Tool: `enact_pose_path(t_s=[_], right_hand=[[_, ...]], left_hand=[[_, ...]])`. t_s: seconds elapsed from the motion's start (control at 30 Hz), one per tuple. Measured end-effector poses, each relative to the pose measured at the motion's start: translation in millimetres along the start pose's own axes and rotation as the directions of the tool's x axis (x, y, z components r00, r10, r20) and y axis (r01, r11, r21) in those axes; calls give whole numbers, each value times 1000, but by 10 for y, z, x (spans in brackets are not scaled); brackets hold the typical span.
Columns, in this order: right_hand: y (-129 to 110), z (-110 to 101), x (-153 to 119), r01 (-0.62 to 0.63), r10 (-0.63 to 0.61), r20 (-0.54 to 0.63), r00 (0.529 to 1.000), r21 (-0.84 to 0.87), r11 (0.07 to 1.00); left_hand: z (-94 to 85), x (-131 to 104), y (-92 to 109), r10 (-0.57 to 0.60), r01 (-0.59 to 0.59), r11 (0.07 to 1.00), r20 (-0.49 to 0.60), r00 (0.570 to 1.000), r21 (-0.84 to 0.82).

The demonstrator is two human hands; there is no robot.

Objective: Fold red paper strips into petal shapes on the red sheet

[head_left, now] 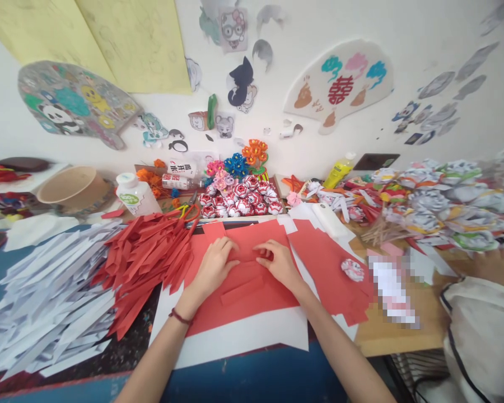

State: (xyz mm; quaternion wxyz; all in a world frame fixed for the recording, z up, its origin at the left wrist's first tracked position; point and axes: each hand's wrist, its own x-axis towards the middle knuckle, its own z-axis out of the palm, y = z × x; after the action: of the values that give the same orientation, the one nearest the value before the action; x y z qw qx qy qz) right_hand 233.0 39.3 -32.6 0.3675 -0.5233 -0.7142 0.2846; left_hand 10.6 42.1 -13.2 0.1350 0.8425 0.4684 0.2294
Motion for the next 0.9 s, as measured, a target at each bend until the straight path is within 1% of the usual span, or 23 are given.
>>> enact_pose_path(t_s=[0.07,0.13,0.2,0.27,0.33,0.43,0.53,0.63,0.77,0.9], right_hand=[[1,17,-3,-14,15,-62,998,14,1000],[-5,28,-22,0,1,-101,995,9,1000],[-12,31,-54,42,-43,-94,995,-8,999],[-16,25,-89,89,-93,-70,993,-55,994],[-18,8,-117,120,-127,-48,991,-122,985],[-25,-28,-134,147,-151,-7,988,-201,969],[-46,-56,-130,139,-139,18,990,-243,960],[-70,-66,-123,136,-127,49,991,-265,955],[-81,-58,-123,224,-181,152,972,-347,911],[-83,-39,-123,264,-181,231,956,-408,874]], left_hand=[[-15,-20,39,32,-33,996,14,999,77],[-34,-41,81,90,-100,983,66,994,157],[-49,-58,109,122,-140,967,97,988,214],[-58,-69,116,122,-143,958,97,988,250],[-64,-78,103,103,-121,957,82,991,263],[-72,-89,61,61,-76,973,72,996,217],[-85,-89,31,22,-33,987,74,997,154],[-99,-72,38,-39,27,992,93,995,127],[-105,-50,74,-99,85,990,127,987,116],[-81,-66,88,-144,132,983,96,985,125]])
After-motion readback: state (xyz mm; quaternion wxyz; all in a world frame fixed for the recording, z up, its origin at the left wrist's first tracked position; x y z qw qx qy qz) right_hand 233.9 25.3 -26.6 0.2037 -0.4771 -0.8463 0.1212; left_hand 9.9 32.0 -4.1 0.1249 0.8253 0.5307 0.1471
